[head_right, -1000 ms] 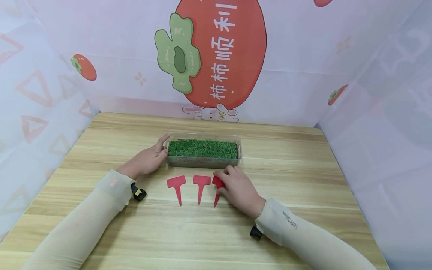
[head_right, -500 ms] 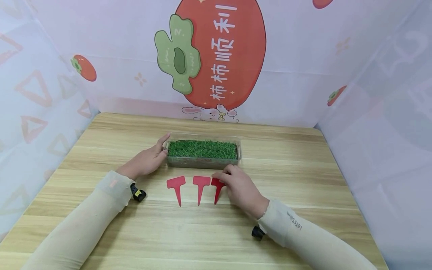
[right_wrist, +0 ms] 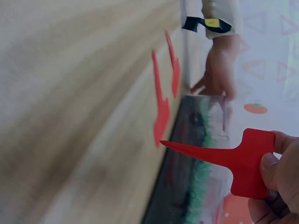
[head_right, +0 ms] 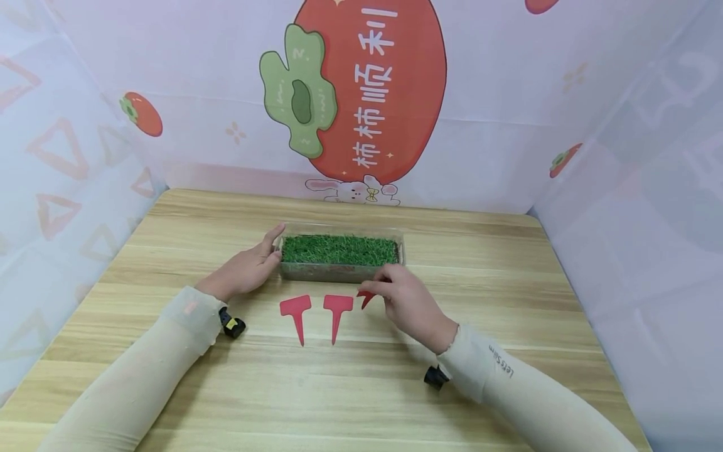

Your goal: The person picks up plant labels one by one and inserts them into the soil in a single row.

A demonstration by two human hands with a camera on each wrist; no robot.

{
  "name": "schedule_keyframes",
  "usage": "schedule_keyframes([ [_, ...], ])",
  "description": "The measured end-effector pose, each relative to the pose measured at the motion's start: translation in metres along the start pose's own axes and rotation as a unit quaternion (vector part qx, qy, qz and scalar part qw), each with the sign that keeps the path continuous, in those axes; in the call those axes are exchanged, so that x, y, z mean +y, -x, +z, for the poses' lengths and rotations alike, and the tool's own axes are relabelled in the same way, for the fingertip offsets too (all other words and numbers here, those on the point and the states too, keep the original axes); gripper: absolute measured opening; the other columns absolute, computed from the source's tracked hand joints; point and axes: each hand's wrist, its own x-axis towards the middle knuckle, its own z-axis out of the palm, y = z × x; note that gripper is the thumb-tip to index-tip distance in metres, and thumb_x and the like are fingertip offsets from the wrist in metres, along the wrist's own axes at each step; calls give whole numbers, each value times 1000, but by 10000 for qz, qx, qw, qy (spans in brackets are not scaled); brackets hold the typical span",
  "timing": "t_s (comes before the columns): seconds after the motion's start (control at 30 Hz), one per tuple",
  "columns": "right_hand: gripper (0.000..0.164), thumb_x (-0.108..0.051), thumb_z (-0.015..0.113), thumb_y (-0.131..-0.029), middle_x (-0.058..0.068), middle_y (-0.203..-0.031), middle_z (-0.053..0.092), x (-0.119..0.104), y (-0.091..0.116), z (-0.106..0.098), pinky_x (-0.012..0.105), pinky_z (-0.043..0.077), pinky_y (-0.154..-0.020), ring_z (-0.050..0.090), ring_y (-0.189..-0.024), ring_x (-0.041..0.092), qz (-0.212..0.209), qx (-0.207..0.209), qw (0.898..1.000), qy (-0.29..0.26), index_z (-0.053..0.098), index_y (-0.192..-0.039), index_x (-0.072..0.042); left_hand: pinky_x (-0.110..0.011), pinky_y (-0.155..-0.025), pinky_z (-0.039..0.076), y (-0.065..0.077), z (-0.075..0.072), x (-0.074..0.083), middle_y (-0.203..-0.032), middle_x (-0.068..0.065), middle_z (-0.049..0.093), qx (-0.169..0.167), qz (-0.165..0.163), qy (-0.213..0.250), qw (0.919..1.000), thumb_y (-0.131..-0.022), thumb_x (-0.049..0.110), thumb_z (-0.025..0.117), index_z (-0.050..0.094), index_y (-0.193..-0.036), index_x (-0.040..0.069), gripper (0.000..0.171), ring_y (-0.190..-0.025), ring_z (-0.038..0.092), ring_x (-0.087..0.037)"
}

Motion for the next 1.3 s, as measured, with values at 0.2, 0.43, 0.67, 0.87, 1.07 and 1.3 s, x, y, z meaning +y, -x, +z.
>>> schedule_keyframes([
  [0.2, 43, 20, 67, -78, 5, -92, 62, 4, -14, -17, 32, 52, -69, 57, -85, 20, -4, 305, 9995, -10, 81, -102, -12, -57, -112, 37, -1, 1, 0, -164, -14, 25, -1, -1, -43, 10000, -107, 44, 25, -10, -160, 38, 64, -144, 38, -38],
  [0.43, 49, 25, 58, -75, 7, -90, 61, 9, -28, -32, 35, 51, -67, 56, -83, 22, -232, 689, 9973, 17, 80, -98, -12, -57, -113, 36, -2, 1, 1, -164, -14, 26, -11, -27, -48, 10000, -107, 45, 25, -9, -160, 38, 64, -144, 38, -38],
  [0.67, 41, 22, 61, -80, 9, -91, 62, 15, -44, -45, 36, 51, -64, 58, -82, 24, -138, 907, 9957, 124, 80, -98, -11, -58, -111, 38, -3, 1, -2, -163, -16, 28, 38, -22, -32, 10000, -107, 46, 25, -8, -160, 39, 64, -141, 42, -40],
  [0.87, 39, 19, 61, -81, 12, -92, 63, 28, -59, -46, 39, 53, -71, 58, -85, 27, 163, 684, 9968, 368, 80, -101, -9, -58, -112, 37, -3, 1, -4, -164, -16, 25, 25, -11, -5, 10000, -106, 47, 24, -10, -160, 39, 64, -140, 42, -43],
  [1.07, 39, 17, 63, -82, 11, -93, 65, 40, -64, -36, 40, 54, -73, 58, -85, 27, 452, 350, 9969, 537, 80, -102, -12, -59, -111, 38, -4, 5, -7, -163, -15, 27, 63, -55, 12, 10000, -106, 47, 25, -8, -160, 40, 64, -140, 42, -43],
  [1.3, 40, 16, 64, -82, 11, -93, 63, 52, -64, -24, 39, 55, -72, 59, -85, 27, 623, 139, 9964, 553, 80, -106, -11, -59, -111, 37, -5, 6, -9, -163, -15, 27, 109, -36, -33, 9999, -106, 49, 25, -8, -160, 40, 64, -139, 42, -44],
])
